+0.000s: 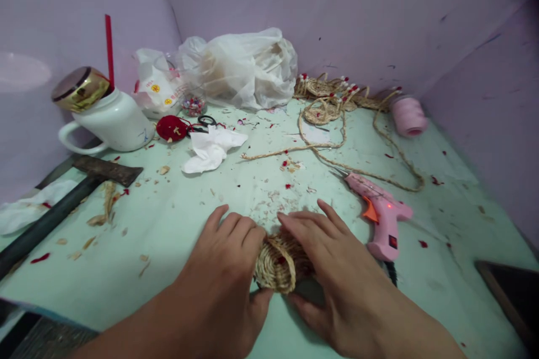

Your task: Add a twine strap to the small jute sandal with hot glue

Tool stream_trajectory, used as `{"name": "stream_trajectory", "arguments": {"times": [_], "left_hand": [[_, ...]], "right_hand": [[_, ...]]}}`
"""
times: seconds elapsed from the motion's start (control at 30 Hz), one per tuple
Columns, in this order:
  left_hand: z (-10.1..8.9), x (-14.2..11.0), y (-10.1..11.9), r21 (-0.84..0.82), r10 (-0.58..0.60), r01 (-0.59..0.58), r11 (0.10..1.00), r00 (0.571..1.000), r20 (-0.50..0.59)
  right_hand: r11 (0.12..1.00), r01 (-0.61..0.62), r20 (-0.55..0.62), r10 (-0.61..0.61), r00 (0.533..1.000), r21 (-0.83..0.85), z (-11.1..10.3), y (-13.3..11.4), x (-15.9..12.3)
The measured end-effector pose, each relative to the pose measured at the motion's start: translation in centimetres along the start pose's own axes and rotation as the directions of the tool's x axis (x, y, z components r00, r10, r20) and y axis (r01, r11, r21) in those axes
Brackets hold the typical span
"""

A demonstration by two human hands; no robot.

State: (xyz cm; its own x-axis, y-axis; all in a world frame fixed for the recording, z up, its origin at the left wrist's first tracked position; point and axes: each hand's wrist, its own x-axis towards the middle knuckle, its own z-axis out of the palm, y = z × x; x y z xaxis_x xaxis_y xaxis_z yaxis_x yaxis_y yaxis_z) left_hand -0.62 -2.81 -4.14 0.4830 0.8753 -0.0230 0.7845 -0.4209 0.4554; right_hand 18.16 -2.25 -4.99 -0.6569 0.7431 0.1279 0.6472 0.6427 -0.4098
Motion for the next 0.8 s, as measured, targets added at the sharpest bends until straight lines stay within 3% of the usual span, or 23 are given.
{"name": "stream_trajectory", "arguments": {"times": [0.23,0.37,0.53,0.67,0.8], "left_hand": [[0.5,0.2,-0.5,0.010,-0.053,0.052,0.999,0.997,0.055],[1.1,0.5,-1.2,0.039,-0.026,0.023,0.999,0.997,0.068],[2.6,0.5,-2.5,0.038,0.054,-0.053,0.998,0.998,-0.040],[3.5,0.5,-3.0,0.059,0.075,-0.067,0.996,0.989,-0.131],[3.7,0.8,-3.1,0.072,0.074,-0.066,0.995,0.990,-0.119]], "right_hand": [[0.999,0.020,-0.021,-0.019,1.000,0.050,0.2,0.2,1.0],[0.999,0.015,0.051,-0.017,0.999,0.046,0.3,0.6,2.0],[0.999,0.039,0.139,-0.042,0.989,0.020,0.5,1.2,3.1],[0.993,0.102,0.105,-0.096,0.990,-0.053,1.0,1.6,3.2],[0.991,0.112,0.062,-0.108,0.992,-0.078,1.4,2.0,3.0]]}}
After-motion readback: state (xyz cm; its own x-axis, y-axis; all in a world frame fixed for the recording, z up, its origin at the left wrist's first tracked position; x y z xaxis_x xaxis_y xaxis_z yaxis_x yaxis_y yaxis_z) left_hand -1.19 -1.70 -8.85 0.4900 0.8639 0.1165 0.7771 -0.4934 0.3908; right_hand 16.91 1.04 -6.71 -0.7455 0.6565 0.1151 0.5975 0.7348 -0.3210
